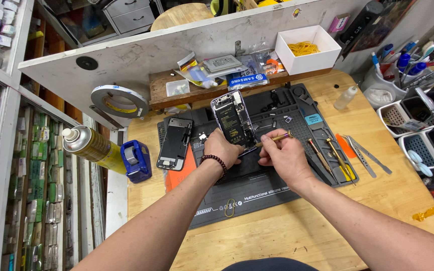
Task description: The person uses a precision screwdriver to remove screws from the internal frame of a disassembled smartphone. They then use a plastic pry tool to carefully lift and separate a ribbon cable connector from the motherboard.
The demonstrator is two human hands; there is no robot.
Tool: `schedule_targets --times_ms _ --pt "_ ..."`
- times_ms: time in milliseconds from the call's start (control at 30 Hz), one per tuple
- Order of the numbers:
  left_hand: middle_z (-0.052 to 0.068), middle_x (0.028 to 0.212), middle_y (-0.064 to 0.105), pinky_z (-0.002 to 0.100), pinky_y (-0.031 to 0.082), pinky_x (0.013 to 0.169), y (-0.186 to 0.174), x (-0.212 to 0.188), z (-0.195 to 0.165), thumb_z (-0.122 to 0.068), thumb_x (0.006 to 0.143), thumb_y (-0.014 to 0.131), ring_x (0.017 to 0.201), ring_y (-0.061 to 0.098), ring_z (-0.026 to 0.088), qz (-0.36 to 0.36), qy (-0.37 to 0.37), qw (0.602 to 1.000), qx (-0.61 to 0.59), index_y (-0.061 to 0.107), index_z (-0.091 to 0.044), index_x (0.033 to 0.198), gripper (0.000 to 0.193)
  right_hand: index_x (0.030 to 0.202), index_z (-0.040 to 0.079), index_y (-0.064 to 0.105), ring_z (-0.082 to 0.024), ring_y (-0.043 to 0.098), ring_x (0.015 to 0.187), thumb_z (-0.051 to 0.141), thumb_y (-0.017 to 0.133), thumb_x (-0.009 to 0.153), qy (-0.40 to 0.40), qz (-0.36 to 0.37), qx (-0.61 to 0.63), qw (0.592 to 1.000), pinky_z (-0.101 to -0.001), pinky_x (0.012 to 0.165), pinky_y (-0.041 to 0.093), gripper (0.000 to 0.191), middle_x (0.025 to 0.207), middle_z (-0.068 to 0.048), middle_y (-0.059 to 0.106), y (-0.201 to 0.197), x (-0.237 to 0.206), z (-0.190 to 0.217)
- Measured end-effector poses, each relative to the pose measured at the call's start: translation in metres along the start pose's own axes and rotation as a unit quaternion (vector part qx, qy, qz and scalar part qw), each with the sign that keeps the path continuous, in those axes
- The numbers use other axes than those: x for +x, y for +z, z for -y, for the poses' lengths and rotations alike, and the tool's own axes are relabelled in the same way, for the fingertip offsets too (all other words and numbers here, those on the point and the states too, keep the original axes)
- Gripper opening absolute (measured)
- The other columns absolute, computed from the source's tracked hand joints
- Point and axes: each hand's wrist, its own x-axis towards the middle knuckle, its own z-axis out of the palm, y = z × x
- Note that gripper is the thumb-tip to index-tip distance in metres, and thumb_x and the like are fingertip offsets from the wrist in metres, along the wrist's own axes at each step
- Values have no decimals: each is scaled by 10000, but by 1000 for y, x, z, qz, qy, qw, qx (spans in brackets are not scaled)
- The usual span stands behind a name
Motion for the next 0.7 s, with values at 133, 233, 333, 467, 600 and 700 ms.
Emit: schedule_targets --times_ms 133,233,333,467,600,700 --pt "138 1079 766 282 657 585 0 0 0 28 762 790 838 783 213 4 7 1000 9 655 8 1141 404 1007 30 615 -119 654 634 225 606 1006 -3 5 -15 1000 -267 595 595 195 749 -49 659 -1 1 -2" --pt "143 1097 749 283 665 591 0 0 1 32 762 800 846 785 224 3 -1 1000 3 615 17 1173 452 1004 31 617 -117 649 630 228 605 1009 -2 2 -14 1000 -269 589 588 197 745 -47 657 -1 1 -4" --pt "141 1089 762 284 659 586 0 1 2 32 757 794 849 782 214 5 12 1000 4 634 13 1161 435 999 26 613 -108 642 636 220 615 1005 -10 2 -2 1000 -266 593 594 195 742 -45 651 0 2 -6" --pt "139 1093 758 289 662 585 1 1 2 46 753 788 844 787 223 -2 6 1000 -5 624 10 1168 448 986 25 621 -107 647 632 221 611 1007 -16 2 -21 1000 -272 595 595 198 732 -47 658 -1 3 -8" --pt "125 1084 757 288 666 576 2 1 2 39 752 787 844 781 211 -7 18 1000 -2 635 -6 1160 438 977 23 625 -100 649 645 211 610 1007 -23 5 -23 999 -273 609 608 191 729 -47 659 -2 4 -9" --pt "123 1052 768 297 655 570 3 -2 2 31 765 776 817 785 214 -15 41 999 -6 641 -6 1147 407 987 34 614 -102 646 655 198 612 1004 -16 -3 23 1000 -269 624 609 164 733 -40 648 -3 3 -10"
